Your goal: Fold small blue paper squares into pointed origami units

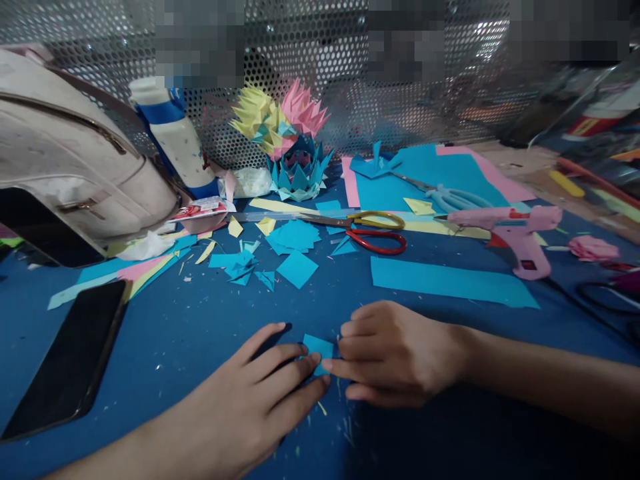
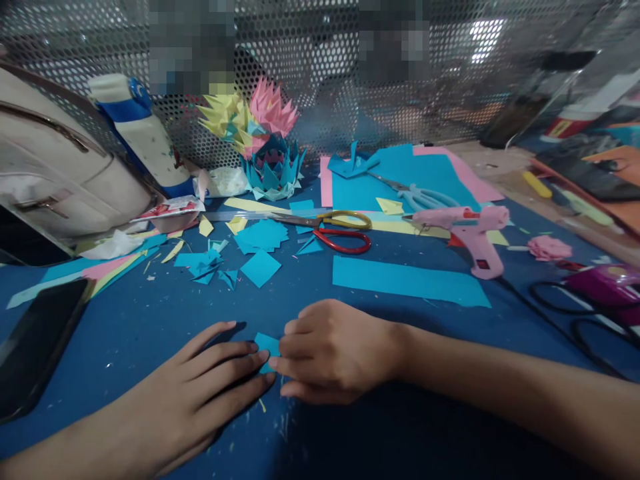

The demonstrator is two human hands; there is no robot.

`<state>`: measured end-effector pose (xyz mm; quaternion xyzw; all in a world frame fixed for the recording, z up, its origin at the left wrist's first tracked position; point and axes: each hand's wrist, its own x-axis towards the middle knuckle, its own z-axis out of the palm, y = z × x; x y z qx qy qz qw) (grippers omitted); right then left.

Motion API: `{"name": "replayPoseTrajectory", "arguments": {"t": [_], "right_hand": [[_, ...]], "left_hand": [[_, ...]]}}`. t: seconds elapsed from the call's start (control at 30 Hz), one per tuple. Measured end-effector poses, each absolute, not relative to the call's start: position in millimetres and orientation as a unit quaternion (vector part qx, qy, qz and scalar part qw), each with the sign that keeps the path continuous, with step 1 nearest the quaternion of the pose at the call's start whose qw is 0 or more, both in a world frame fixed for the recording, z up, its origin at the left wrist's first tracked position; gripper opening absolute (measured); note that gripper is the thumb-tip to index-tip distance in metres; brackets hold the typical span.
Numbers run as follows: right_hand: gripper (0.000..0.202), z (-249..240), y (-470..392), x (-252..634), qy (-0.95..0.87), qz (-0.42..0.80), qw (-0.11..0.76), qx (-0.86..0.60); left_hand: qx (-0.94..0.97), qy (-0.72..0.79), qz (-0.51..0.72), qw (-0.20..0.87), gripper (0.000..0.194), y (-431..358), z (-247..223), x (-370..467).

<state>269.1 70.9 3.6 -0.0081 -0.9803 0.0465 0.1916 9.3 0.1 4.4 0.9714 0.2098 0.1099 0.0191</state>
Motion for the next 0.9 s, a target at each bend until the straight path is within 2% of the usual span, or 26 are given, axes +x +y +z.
{"name": "replayPoseTrajectory", "arguments": {"t": [0.3,0.5,0.9], "right_hand": [[0.030,2,64,269,-0.976,0.061,0.208,-0.005],[0.027,0,68,271,-0.974,0.066,0.218,-0.014],[0.029,1,87,276,-0.973,0.063,0.220,-0.036]], "left_hand": [[0.972,0.211,0.101,0.027,0.039,-1,3,7],[0.962,0.219,0.165,0.006,0.038,-1,-1,9],[0.968,0.212,0.137,0.007,0.037,5,8,8]]}}
